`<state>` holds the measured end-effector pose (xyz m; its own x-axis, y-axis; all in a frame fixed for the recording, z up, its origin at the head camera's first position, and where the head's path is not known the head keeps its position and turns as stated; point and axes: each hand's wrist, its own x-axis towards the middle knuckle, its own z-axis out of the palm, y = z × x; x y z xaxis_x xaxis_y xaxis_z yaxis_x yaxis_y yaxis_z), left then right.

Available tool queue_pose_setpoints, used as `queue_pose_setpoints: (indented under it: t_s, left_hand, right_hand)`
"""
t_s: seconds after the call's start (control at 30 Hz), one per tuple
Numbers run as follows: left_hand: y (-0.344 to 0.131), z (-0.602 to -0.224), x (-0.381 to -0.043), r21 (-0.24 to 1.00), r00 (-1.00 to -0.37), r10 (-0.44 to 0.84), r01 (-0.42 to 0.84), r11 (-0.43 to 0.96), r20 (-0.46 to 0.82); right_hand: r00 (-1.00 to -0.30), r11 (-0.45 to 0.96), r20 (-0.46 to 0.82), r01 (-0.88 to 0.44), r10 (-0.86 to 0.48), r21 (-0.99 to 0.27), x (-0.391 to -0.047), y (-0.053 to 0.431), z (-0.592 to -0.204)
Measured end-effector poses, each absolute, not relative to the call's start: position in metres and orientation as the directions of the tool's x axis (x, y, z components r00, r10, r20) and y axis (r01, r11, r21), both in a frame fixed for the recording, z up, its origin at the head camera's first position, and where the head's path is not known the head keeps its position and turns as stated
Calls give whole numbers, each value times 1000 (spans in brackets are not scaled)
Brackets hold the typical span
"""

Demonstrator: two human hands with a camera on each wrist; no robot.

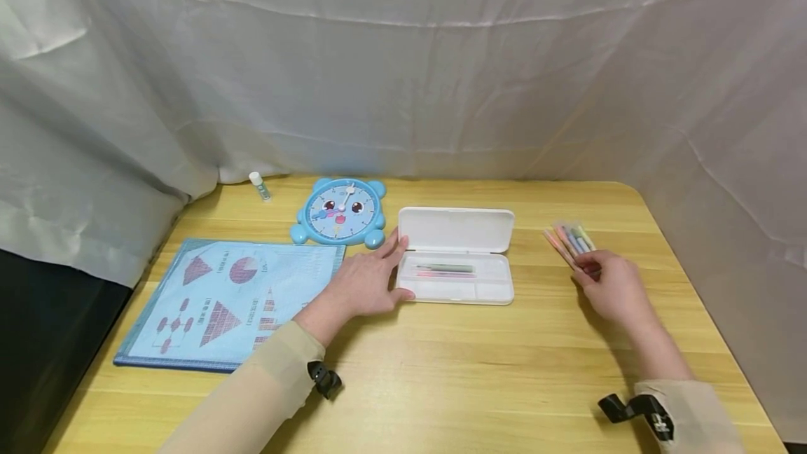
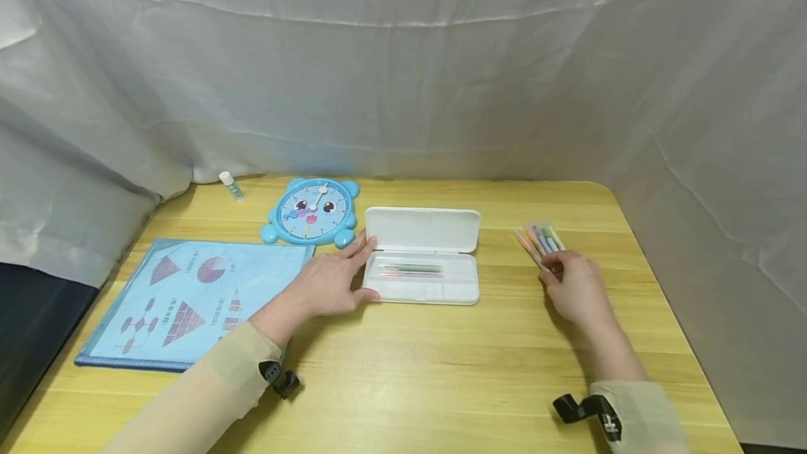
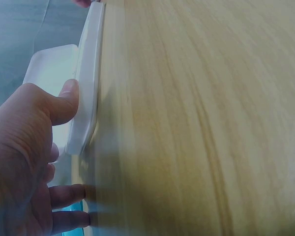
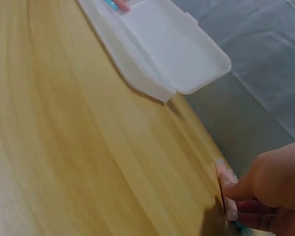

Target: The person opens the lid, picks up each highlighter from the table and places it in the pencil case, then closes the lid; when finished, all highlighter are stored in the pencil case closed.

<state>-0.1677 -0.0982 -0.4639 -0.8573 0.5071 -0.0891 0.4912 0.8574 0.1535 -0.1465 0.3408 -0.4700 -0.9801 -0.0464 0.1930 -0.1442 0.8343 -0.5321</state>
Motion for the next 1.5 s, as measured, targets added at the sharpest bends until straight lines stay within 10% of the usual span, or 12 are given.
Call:
queue_pose_setpoints:
  t_s: [0.83, 1.5]
  left_hand:
    - [-97, -465, -169, 155, -854, 513, 497, 854, -85]
    - [-98, -463, -168, 156, -854, 514, 498, 853, -82]
  right_hand:
    - [-995, 857, 58, -94, -75, -506, -149, 333, -462]
    - [-942, 754, 333, -199, 28, -626, -155, 308, -424]
